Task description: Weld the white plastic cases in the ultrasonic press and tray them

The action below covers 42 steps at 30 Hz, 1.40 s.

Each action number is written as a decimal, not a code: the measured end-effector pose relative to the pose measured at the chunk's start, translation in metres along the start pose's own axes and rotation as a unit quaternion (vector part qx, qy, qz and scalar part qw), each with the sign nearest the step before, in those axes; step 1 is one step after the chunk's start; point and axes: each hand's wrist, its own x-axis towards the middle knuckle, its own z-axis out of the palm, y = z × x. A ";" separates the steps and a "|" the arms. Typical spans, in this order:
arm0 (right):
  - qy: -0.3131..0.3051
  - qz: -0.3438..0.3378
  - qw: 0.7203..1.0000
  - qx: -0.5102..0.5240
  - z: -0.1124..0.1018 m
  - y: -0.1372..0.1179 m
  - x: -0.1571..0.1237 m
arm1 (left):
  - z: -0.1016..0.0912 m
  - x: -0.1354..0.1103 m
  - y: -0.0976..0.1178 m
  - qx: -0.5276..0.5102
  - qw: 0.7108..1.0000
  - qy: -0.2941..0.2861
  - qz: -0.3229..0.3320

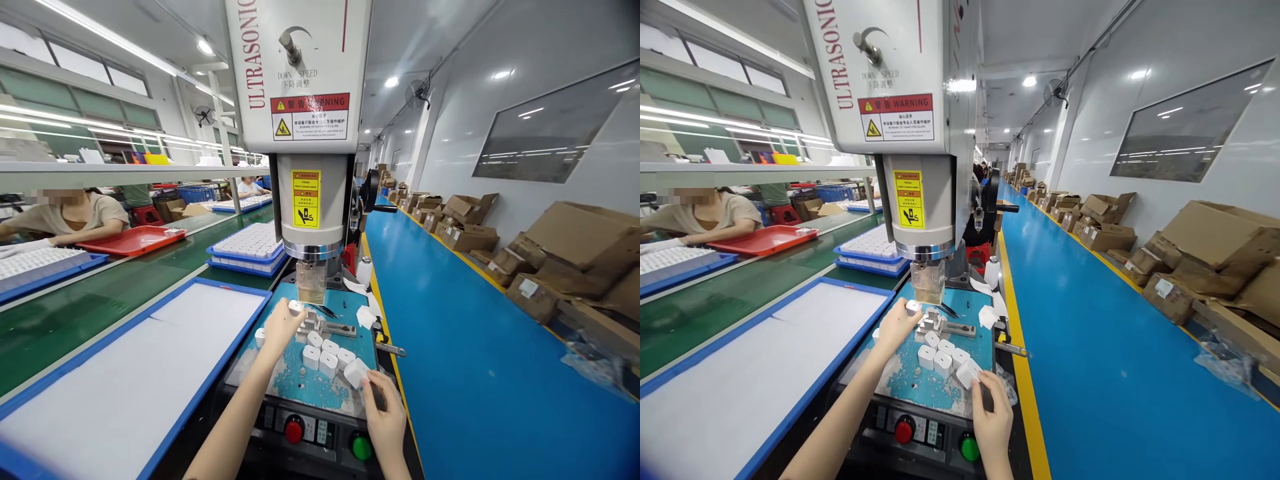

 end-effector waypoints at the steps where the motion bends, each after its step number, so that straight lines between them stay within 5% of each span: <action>1: -0.002 0.005 1.000 0.000 0.000 0.001 0.000 | -0.001 -0.010 -0.007 0.013 1.000 0.019 -0.002; 6: -0.014 0.024 0.999 0.028 -0.002 0.003 -0.003 | 0.015 -0.052 -0.039 0.120 0.984 0.123 0.041; 12: -0.009 0.054 0.996 0.064 0.001 -0.019 0.033 | 0.031 -0.057 -0.057 0.106 0.974 0.171 0.102; 18: -0.211 -0.055 0.975 -0.035 0.053 -0.041 0.114 | 0.029 -0.084 -0.103 -0.046 0.954 0.239 0.175; 22: -0.294 -0.070 0.951 -0.065 0.093 -0.036 0.135 | 0.031 -0.101 -0.131 -0.168 0.951 0.197 0.168; 28: -0.339 -0.068 0.935 -0.086 0.124 -0.032 0.129 | 0.029 -0.104 -0.139 -0.220 0.956 0.150 0.127; 38: -0.387 -0.097 0.905 -0.145 0.125 -0.048 0.137 | 0.034 -0.101 -0.141 -0.216 0.949 0.179 0.145; 42: -0.361 -0.081 0.917 -0.148 0.111 -0.061 0.136 | 0.033 -0.103 -0.142 -0.212 0.946 0.183 0.162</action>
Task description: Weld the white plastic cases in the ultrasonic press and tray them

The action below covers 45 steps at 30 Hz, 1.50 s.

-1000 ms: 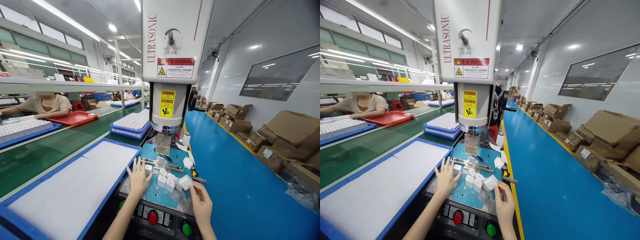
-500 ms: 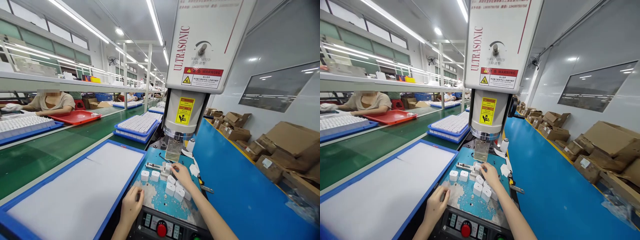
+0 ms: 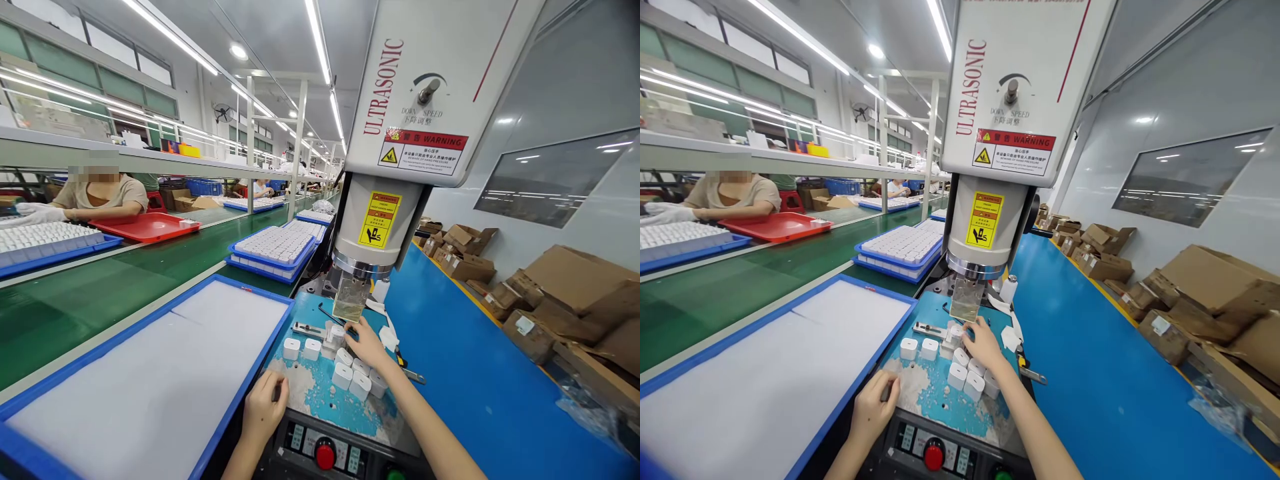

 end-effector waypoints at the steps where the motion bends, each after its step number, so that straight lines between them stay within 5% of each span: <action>1: 0.031 0.001 1.000 0.003 -0.002 -0.003 -0.011 | -0.001 -0.001 0.000 -0.002 1.000 -0.001 0.006; 5: 0.171 -0.067 0.983 -0.010 0.013 -0.009 -0.090 | -0.001 -0.005 -0.005 -0.001 0.999 -0.011 0.037; 8: 0.158 -0.152 0.973 -0.070 0.041 -0.006 -0.158 | 0.002 -0.008 -0.012 0.015 0.998 -0.007 0.068; 11: 0.149 -0.160 0.968 -0.121 0.060 -0.002 -0.190 | 0.007 -0.010 -0.017 0.030 0.995 0.017 0.090; 15: 0.129 -0.152 0.973 -0.116 0.049 0.004 -0.175 | 0.007 -0.008 -0.013 0.024 0.997 0.010 0.069; 19: 0.210 0.006 0.975 -0.073 0.023 0.018 -0.146 | 0.000 -0.004 -0.004 0.011 0.998 -0.038 0.038; 27: 0.150 0.088 0.981 0.088 0.018 0.046 -0.138 | 0.002 0.014 0.011 0.060 0.998 -0.019 -0.016; 33: 0.177 0.119 0.961 0.178 0.020 0.049 -0.141 | 0.027 0.057 0.037 0.077 0.993 -0.074 0.041; 40: 0.263 0.159 0.887 0.344 0.032 0.068 -0.143 | 0.057 0.099 0.062 0.156 0.979 -0.133 0.018; 45: 0.248 0.170 0.878 0.371 0.034 0.071 -0.141 | 0.078 0.118 0.076 0.209 0.963 -0.171 -0.006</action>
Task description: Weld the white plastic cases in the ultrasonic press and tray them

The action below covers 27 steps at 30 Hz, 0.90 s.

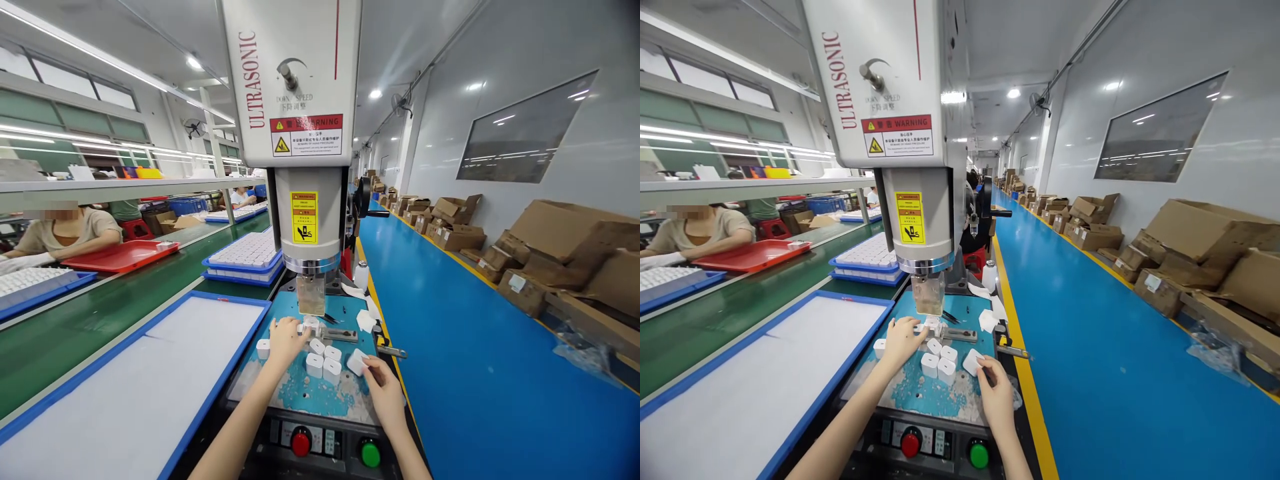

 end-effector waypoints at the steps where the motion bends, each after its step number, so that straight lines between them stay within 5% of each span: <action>1: -0.003 0.002 1.000 0.002 0.000 -0.001 0.000 | 0.002 0.005 0.005 0.010 1.000 -0.013 -0.004; 7: -0.008 -0.005 1.000 -0.006 -0.001 -0.011 0.000 | 0.012 0.025 0.029 0.056 0.995 -0.066 -0.040; 13: -0.009 0.001 1.000 -0.003 0.000 -0.008 0.000 | -0.010 0.018 0.027 0.053 0.995 -0.072 -0.047; 21: 0.030 -0.032 0.998 -0.054 -0.002 -0.021 0.018 | -0.022 -0.062 -0.038 -0.010 0.986 0.048 -0.158; 27: -0.089 -0.087 0.986 -0.114 0.051 -0.056 0.078 | -0.011 -0.088 -0.069 -0.045 0.982 0.032 -0.183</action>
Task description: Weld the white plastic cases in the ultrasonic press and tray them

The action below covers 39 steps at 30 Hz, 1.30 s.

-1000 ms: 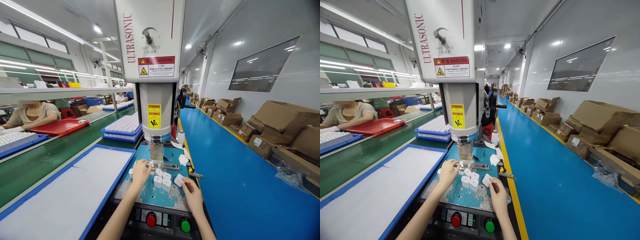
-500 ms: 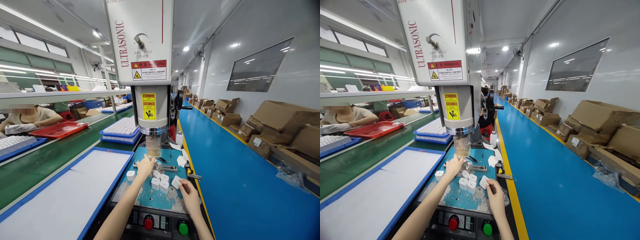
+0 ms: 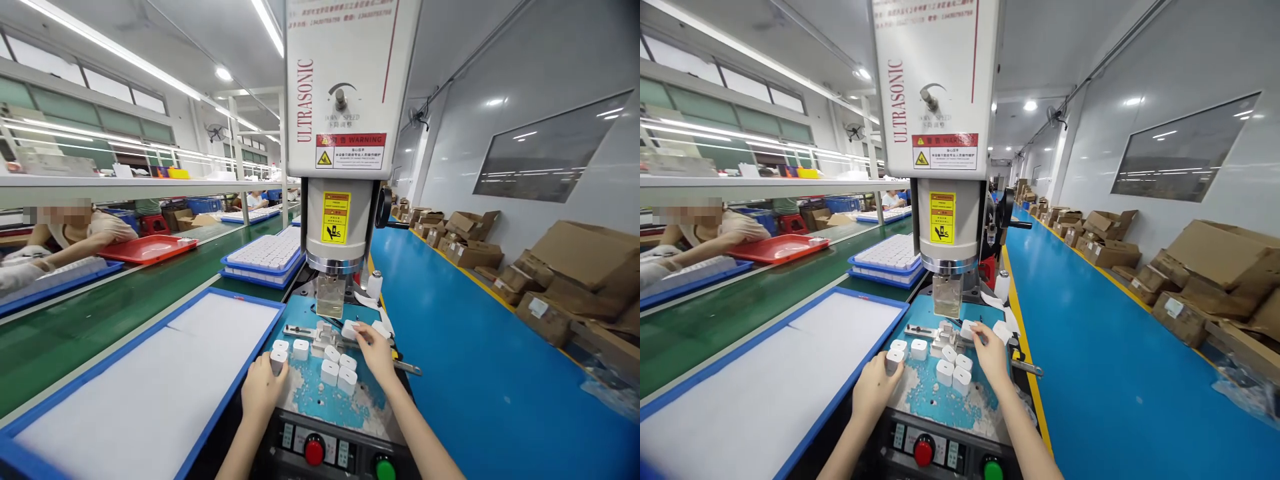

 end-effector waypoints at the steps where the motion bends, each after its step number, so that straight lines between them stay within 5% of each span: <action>1: -0.022 -0.003 1.000 -0.007 0.008 -0.003 0.009 | 0.002 -0.001 -0.002 -0.015 1.000 -0.002 -0.001; 10: -0.096 -0.005 0.994 -0.049 0.042 -0.016 0.021 | 0.017 -0.010 -0.026 -0.114 0.991 0.066 0.008; 18: -0.116 -0.025 0.989 -0.092 0.052 -0.032 0.018 | 0.020 -0.037 -0.049 -0.136 0.967 0.118 0.182; 23: -0.082 -0.040 0.989 -0.113 0.041 -0.048 0.020 | 0.016 -0.037 -0.054 -0.128 0.960 0.116 0.222; 26: -0.043 -0.066 0.988 -0.131 0.026 -0.053 -0.004 | 0.017 -0.038 -0.054 -0.138 0.956 0.124 0.226; 29: 0.025 -0.168 0.968 -0.186 0.011 -0.036 -0.060 | 0.020 -0.040 -0.057 -0.153 0.945 0.131 0.258; 32: 0.051 -0.315 0.911 -0.263 0.004 -0.006 -0.125 | 0.026 -0.039 -0.060 -0.148 0.936 0.146 0.284; 35: -0.010 -0.419 0.835 -0.357 0.005 0.013 -0.158 | 0.030 -0.037 -0.062 -0.123 0.935 0.160 0.293; 37: -0.023 -0.394 0.839 -0.375 0.008 0.013 -0.156 | 0.029 -0.036 -0.062 -0.112 0.938 0.150 0.291; 39: -0.001 -0.317 0.879 -0.356 0.011 0.007 -0.141 | 0.027 -0.036 -0.061 -0.111 0.942 0.132 0.287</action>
